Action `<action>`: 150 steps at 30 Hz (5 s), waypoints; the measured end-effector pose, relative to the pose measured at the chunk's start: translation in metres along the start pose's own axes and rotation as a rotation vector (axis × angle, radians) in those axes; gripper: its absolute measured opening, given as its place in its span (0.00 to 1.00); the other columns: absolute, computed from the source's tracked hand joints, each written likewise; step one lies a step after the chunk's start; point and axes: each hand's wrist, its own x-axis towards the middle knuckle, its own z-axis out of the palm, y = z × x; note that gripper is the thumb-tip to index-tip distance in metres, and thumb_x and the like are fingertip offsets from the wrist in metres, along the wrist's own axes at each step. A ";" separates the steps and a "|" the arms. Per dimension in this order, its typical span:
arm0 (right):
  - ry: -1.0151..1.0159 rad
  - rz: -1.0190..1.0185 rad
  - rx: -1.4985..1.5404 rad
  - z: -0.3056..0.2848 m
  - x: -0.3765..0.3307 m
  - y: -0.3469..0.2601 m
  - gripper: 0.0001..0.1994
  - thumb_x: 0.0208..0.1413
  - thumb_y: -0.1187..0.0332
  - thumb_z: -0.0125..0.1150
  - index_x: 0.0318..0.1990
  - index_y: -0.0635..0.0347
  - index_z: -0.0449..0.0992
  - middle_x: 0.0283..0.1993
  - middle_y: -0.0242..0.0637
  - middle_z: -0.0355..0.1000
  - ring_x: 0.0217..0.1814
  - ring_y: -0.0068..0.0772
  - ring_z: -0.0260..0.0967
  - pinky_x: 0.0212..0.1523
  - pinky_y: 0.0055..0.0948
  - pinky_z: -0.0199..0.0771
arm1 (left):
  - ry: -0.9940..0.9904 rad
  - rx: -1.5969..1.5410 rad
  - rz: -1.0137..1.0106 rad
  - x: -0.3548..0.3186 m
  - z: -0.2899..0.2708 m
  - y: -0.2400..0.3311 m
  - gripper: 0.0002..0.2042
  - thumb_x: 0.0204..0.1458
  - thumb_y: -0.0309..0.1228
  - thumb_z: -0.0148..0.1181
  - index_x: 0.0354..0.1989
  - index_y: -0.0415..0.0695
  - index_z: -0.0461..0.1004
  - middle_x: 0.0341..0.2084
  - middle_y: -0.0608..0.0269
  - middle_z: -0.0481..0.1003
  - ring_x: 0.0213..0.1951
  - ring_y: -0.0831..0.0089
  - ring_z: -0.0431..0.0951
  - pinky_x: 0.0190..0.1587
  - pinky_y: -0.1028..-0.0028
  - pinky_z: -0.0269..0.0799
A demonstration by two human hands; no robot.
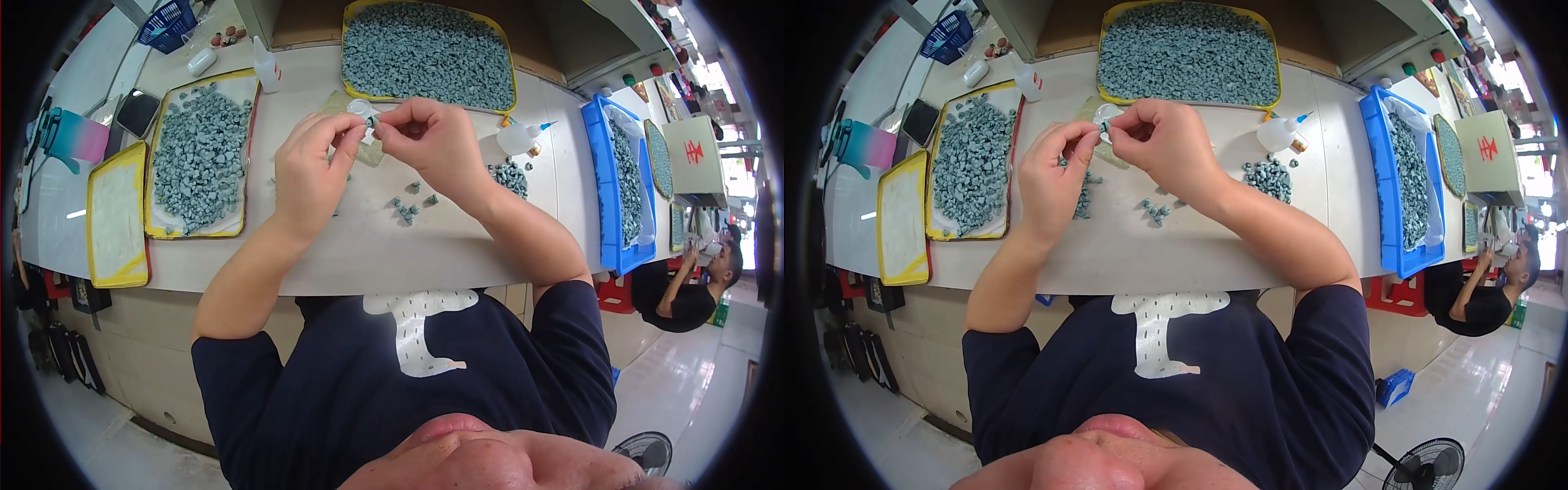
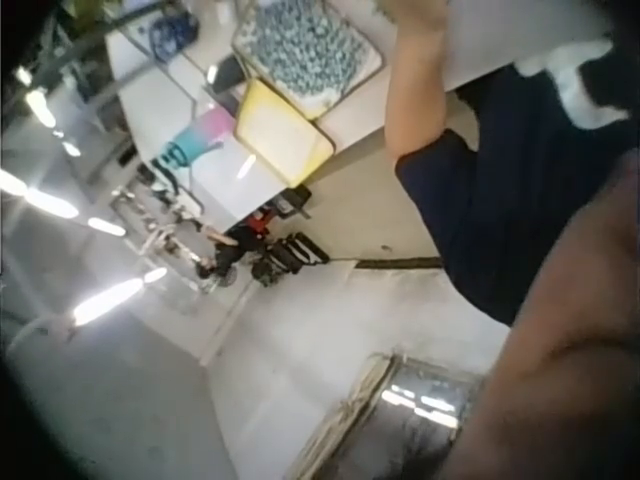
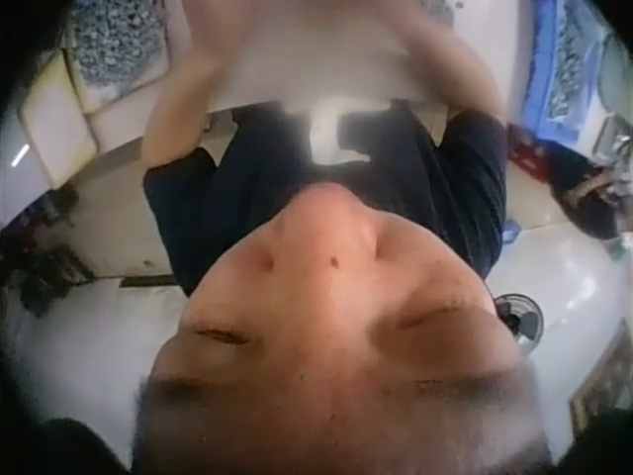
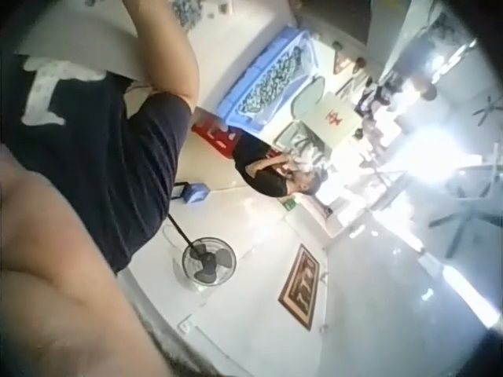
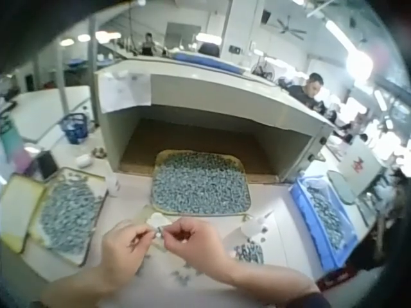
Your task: Gluing small green plastic components onto base parts at a factory workstation.
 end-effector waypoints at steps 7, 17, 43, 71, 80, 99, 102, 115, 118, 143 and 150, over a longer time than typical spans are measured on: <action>0.157 -0.481 -0.209 -0.001 -0.007 0.011 0.05 0.44 0.80 0.65 0.30 0.66 0.77 0.29 0.33 0.75 0.29 0.21 0.71 0.31 0.20 0.72 | 0.051 0.053 0.283 0.003 0.003 0.006 0.06 0.46 0.19 0.64 0.33 0.38 0.76 0.26 0.60 0.76 0.26 0.68 0.73 0.29 0.72 0.69; 0.219 -0.599 -0.233 0.000 -0.011 0.009 0.07 0.40 0.82 0.65 0.30 0.66 0.76 0.28 0.36 0.75 0.29 0.26 0.72 0.29 0.22 0.73 | 0.020 -0.124 0.156 0.003 0.004 0.009 0.07 0.45 0.17 0.63 0.33 0.37 0.75 0.27 0.59 0.76 0.28 0.64 0.75 0.31 0.72 0.71; -0.021 -0.244 -0.233 -0.055 -0.013 0.012 0.07 0.51 0.75 0.64 0.38 0.65 0.80 0.32 0.36 0.77 0.31 0.22 0.73 0.34 0.21 0.73 | -0.164 0.020 0.138 -0.002 0.014 0.006 0.05 0.46 0.20 0.62 0.31 0.37 0.74 0.27 0.55 0.75 0.30 0.58 0.74 0.33 0.65 0.70; 0.158 -0.030 -0.331 -0.220 -0.053 0.104 0.08 0.54 0.71 0.62 0.40 0.64 0.80 0.33 0.34 0.77 0.29 0.21 0.70 0.34 0.21 0.71 | -0.381 0.430 0.266 0.010 0.153 0.015 0.08 0.41 0.24 0.67 0.33 0.42 0.79 0.26 0.62 0.73 0.31 0.63 0.71 0.35 0.66 0.69; 0.147 -0.033 -0.354 -0.229 -0.031 0.127 0.08 0.54 0.72 0.62 0.40 0.64 0.79 0.33 0.35 0.76 0.28 0.22 0.68 0.32 0.22 0.71 | -0.323 0.522 0.182 0.024 0.168 -0.010 0.09 0.41 0.23 0.66 0.33 0.41 0.78 0.27 0.61 0.73 0.33 0.63 0.72 0.36 0.66 0.69; 0.087 -0.155 -0.491 -0.215 -0.004 0.163 0.07 0.54 0.73 0.60 0.39 0.64 0.79 0.32 0.40 0.75 0.29 0.33 0.71 0.31 0.26 0.72 | -0.323 0.444 -0.249 0.048 0.146 -0.045 0.06 0.48 0.23 0.59 0.34 0.38 0.78 0.30 0.55 0.75 0.37 0.56 0.74 0.41 0.64 0.70; 0.078 -0.161 -0.494 -0.211 -0.002 0.162 0.07 0.54 0.73 0.60 0.39 0.64 0.79 0.32 0.40 0.75 0.29 0.33 0.71 0.31 0.26 0.72 | -0.385 0.568 -0.113 0.039 0.146 -0.045 0.06 0.48 0.23 0.59 0.34 0.37 0.78 0.31 0.54 0.75 0.37 0.55 0.74 0.42 0.64 0.70; 0.051 -0.032 -0.578 -0.245 -0.028 0.134 0.08 0.52 0.70 0.62 0.38 0.64 0.79 0.32 0.41 0.75 0.28 0.32 0.71 0.30 0.26 0.72 | -0.391 0.604 -0.043 0.024 0.153 -0.020 0.06 0.48 0.21 0.58 0.35 0.37 0.77 0.32 0.52 0.75 0.37 0.55 0.75 0.41 0.64 0.71; 0.015 0.252 -0.640 -0.277 -0.043 0.133 0.11 0.50 0.68 0.66 0.36 0.66 0.78 0.31 0.41 0.74 0.26 0.30 0.69 0.29 0.27 0.70 | -0.384 0.360 -0.117 0.023 0.158 -0.005 0.05 0.51 0.22 0.57 0.35 0.36 0.76 0.31 0.54 0.74 0.34 0.58 0.75 0.39 0.69 0.72; 0.248 -0.372 -0.430 -0.201 -0.050 0.120 0.18 0.46 0.72 0.69 0.46 0.59 0.73 0.40 0.39 0.73 0.42 0.37 0.70 0.43 0.29 0.71 | -0.474 -1.147 -1.088 0.005 0.161 0.022 0.08 0.59 0.26 0.54 0.44 0.36 0.72 0.30 0.62 0.73 0.29 0.79 0.68 0.36 0.79 0.67; 0.210 -0.569 -0.646 -0.205 -0.044 0.131 0.20 0.36 0.76 0.71 0.42 0.57 0.77 0.41 0.36 0.74 0.42 0.39 0.71 0.42 0.34 0.71 | -0.436 -1.432 -0.982 -0.011 0.179 -0.002 0.08 0.60 0.27 0.53 0.46 0.38 0.71 0.31 0.64 0.71 0.30 0.79 0.67 0.36 0.77 0.66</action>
